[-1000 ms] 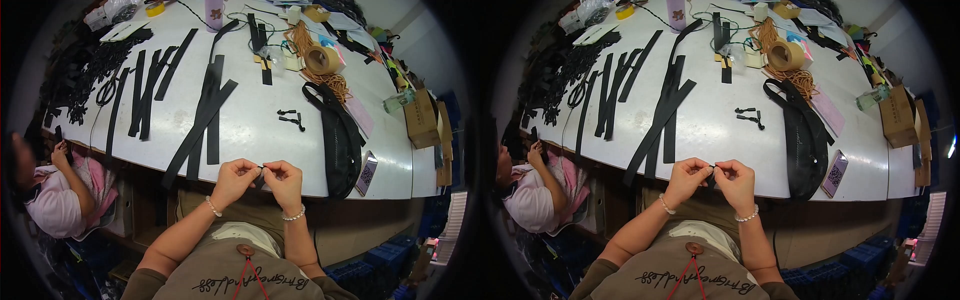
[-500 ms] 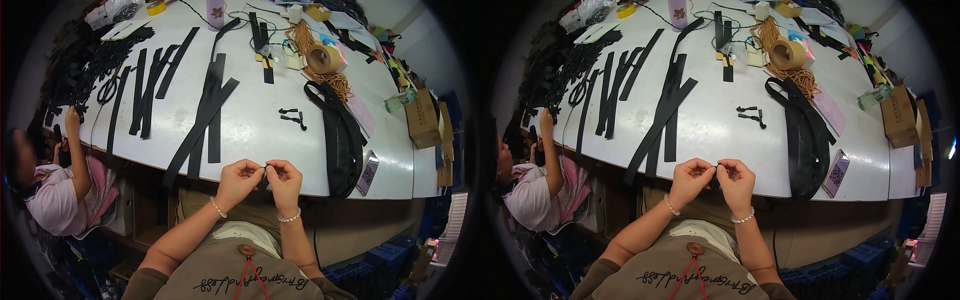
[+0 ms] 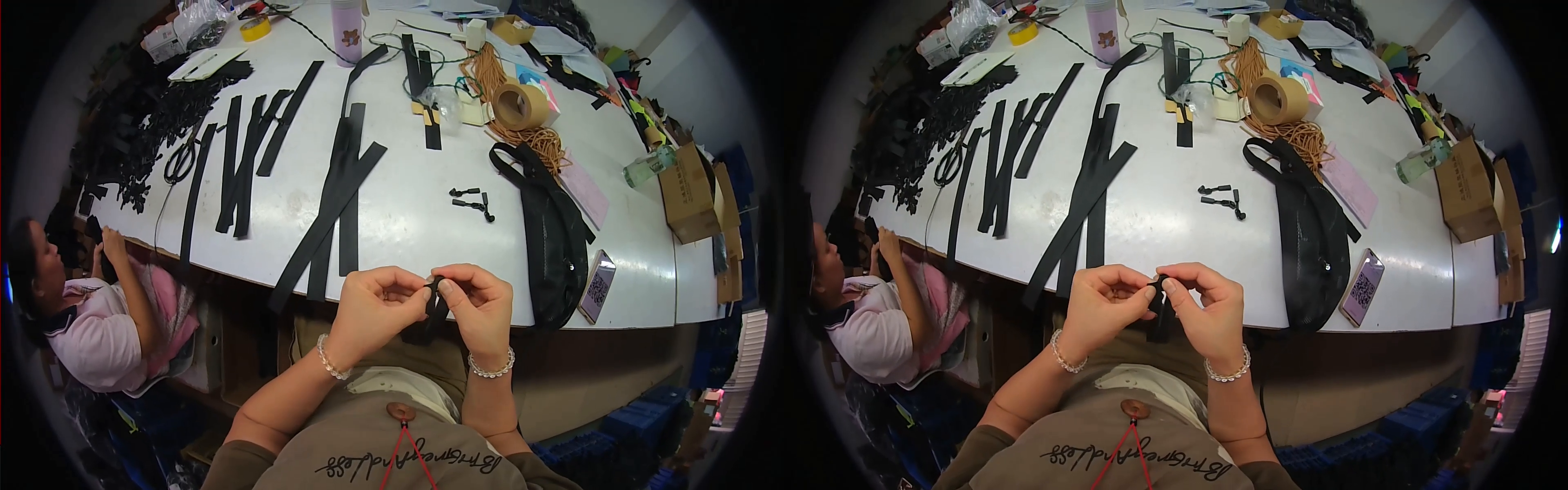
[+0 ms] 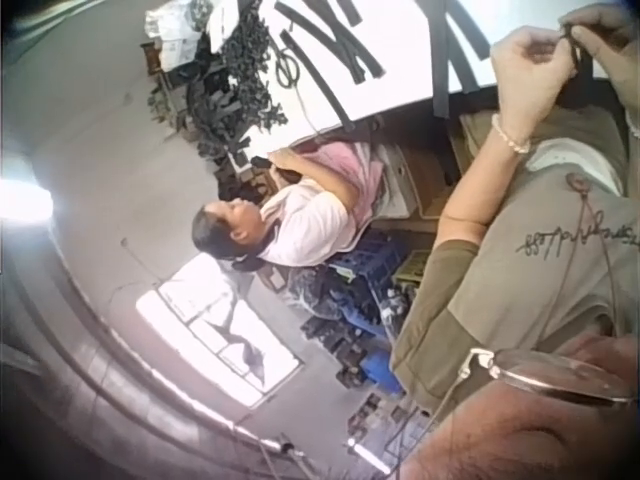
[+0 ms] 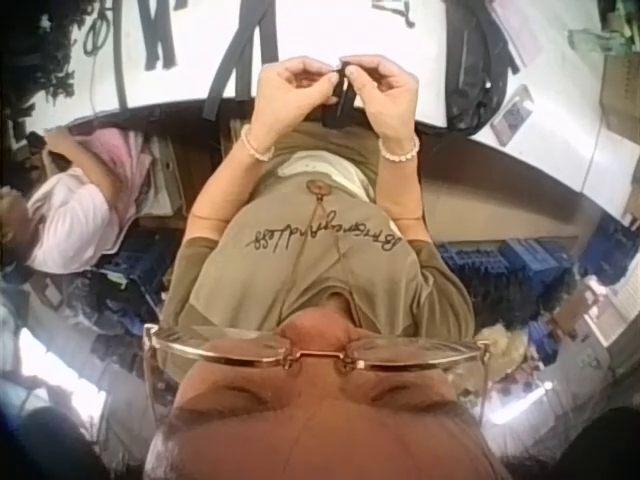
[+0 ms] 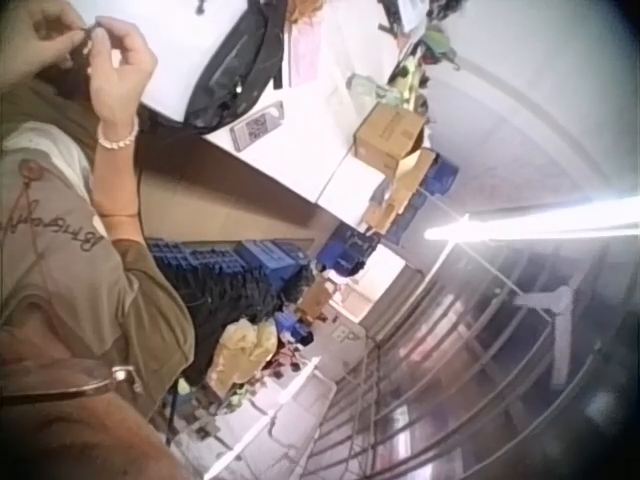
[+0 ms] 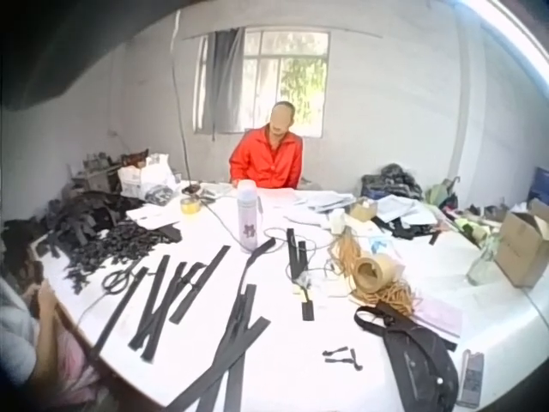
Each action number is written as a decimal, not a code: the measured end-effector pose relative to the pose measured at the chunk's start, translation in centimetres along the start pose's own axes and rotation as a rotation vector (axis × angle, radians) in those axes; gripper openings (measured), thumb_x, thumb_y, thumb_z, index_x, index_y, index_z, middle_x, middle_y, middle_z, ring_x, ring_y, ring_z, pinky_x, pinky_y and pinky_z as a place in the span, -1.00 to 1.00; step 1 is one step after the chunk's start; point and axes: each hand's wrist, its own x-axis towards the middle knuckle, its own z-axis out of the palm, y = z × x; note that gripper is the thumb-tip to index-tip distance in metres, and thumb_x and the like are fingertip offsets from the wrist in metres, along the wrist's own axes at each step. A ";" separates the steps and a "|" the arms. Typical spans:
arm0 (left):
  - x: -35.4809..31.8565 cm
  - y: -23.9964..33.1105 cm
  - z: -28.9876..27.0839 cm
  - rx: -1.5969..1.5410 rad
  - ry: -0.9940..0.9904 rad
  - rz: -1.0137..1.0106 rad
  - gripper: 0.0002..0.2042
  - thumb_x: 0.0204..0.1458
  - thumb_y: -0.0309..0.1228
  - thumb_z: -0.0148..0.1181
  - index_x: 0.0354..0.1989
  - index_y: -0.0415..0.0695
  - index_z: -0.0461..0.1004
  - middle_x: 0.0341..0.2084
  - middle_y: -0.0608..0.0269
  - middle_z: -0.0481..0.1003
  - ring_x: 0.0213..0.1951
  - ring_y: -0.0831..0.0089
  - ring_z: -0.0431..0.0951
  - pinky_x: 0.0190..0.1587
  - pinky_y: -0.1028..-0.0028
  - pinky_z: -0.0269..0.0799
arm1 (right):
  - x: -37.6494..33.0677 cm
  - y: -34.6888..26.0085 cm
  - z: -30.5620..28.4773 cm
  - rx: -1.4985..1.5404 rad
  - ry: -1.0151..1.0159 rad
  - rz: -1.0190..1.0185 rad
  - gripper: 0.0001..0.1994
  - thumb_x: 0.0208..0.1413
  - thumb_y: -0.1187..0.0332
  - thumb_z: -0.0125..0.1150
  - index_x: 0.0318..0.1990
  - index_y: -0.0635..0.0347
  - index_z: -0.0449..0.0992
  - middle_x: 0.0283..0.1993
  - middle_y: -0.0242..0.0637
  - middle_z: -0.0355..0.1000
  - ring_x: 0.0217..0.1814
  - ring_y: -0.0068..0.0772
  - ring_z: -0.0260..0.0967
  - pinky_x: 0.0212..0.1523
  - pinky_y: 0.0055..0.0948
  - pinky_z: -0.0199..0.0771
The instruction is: Assemble plastic buckles onto black webbing straps at a manufacturing workshop table.
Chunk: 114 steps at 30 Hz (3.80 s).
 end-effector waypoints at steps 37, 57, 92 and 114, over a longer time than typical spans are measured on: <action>-0.5 3.0 0.4 0.478 0.061 0.406 -0.91 -0.05 -0.53 0.23 -0.40 -0.30 0.54 -0.56 0.19 0.57 -0.54 0.57 0.57 -0.46 0.62 0.48 | 0.9 -1.3 0.8 -0.076 -0.001 -0.254 -0.86 -0.09 0.74 0.12 -0.34 0.42 0.49 -0.30 -0.21 0.46 -0.28 -0.56 0.38 -0.21 -0.61 0.41; 1.4 -0.4 -1.6 0.019 -0.035 0.018 -0.82 -0.02 -0.55 0.23 -0.22 -0.29 0.54 -0.43 0.34 0.54 -0.43 0.69 0.48 -0.41 0.69 0.41 | 0.2 2.2 0.7 -0.258 0.139 -0.311 -0.90 -0.01 0.63 0.20 -0.30 0.36 0.47 -0.32 -0.39 0.42 -0.33 -0.70 0.30 -0.29 -0.71 0.33; 0.5 -3.0 -0.9 0.214 0.042 0.153 -0.81 -0.06 -0.61 0.26 -0.24 -0.30 0.51 -0.40 0.29 0.53 -0.37 0.66 0.50 -0.28 0.65 0.44 | -1.1 5.3 2.5 0.274 0.246 0.067 -0.87 0.05 0.63 0.13 -0.22 0.42 0.46 -0.33 -0.34 0.45 -0.37 -0.71 0.36 -0.38 -0.73 0.38; 0.2 -3.5 -0.8 0.121 0.095 0.189 -0.87 -0.08 -0.61 0.27 -0.33 -0.29 0.52 -0.46 0.33 0.52 -0.43 0.70 0.47 -0.40 0.71 0.38 | -1.4 4.9 2.4 0.288 0.151 -0.014 -0.88 0.12 0.57 0.10 -0.20 0.37 0.48 -0.27 -0.38 0.45 -0.30 -0.73 0.33 -0.33 -0.75 0.34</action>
